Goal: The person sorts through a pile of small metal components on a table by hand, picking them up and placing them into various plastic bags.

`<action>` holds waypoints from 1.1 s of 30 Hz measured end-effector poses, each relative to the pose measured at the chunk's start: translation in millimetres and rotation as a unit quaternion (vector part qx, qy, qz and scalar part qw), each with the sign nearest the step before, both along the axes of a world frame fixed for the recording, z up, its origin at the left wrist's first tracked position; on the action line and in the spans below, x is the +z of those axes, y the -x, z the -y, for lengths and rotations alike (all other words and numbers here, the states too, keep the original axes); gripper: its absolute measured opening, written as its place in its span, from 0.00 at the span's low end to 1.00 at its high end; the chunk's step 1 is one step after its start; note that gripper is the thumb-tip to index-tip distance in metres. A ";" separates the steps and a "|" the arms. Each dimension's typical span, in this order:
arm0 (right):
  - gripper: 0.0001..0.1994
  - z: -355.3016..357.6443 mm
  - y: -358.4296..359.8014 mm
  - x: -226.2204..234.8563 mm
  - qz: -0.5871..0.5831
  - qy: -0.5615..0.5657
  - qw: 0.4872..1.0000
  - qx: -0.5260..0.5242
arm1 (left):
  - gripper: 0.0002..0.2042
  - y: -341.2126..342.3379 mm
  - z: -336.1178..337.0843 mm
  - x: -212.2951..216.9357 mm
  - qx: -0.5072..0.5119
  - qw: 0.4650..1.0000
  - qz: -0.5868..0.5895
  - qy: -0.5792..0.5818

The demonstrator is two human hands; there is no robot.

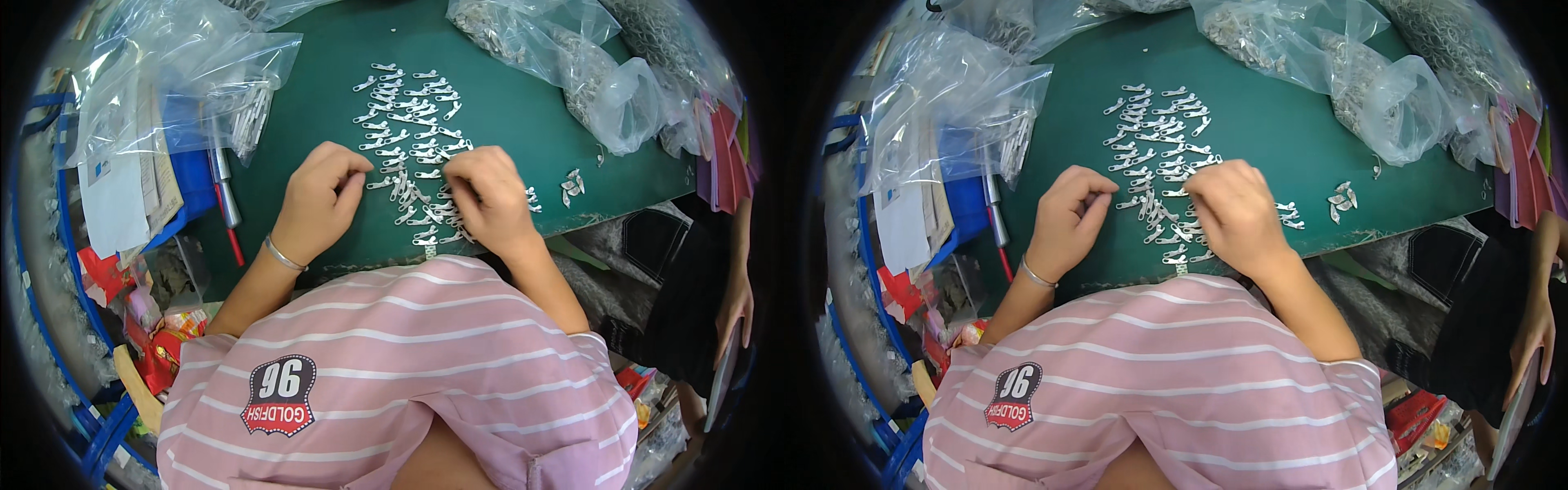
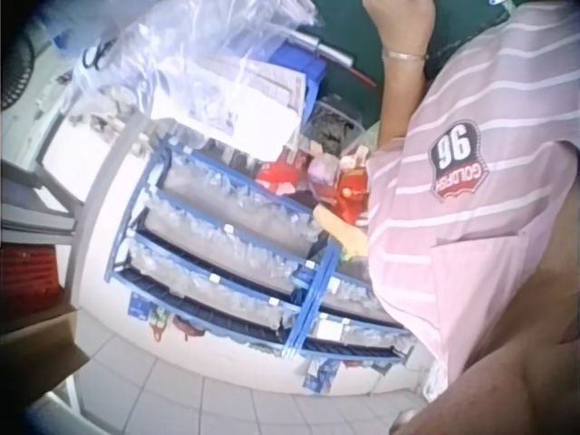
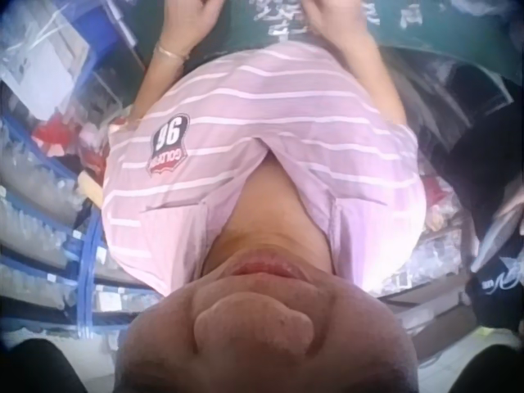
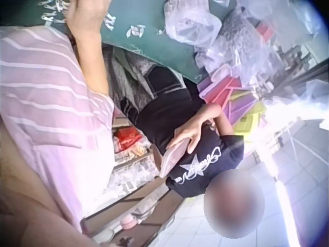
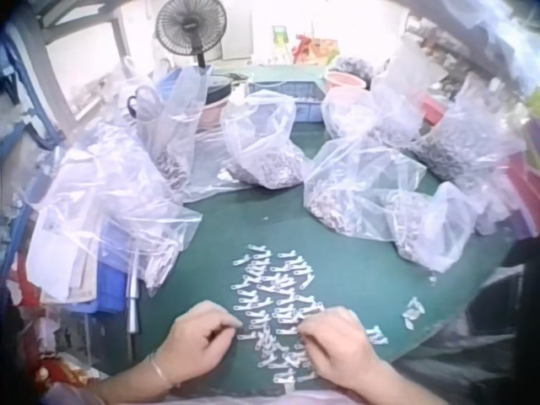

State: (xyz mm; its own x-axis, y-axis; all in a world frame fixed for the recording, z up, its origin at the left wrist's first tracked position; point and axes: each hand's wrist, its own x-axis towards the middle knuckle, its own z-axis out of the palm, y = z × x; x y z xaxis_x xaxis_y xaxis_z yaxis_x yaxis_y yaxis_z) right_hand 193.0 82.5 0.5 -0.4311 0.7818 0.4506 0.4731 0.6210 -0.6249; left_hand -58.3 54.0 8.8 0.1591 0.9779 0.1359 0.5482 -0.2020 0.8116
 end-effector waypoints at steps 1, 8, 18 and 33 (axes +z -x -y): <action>0.10 0.4 -3.4 1.9 -0.014 -0.001 1.000 -0.018 | 0.05 3.5 -0.4 1.2 0.020 1.000 0.011 0.014; 0.10 17.3 -33.1 8.8 -0.030 0.016 0.994 -0.101 | 0.05 14.3 0.7 1.9 0.072 0.995 0.055 0.039; 0.10 32.6 -41.7 13.6 -0.030 0.030 0.994 -0.104 | 0.07 -2.1 0.8 -3.9 -0.039 0.994 -0.086 -0.050; 0.12 15.0 16.1 7.4 0.056 0.027 0.997 0.051 | 0.11 -18.6 11.6 0.7 -0.087 0.994 -0.045 -0.049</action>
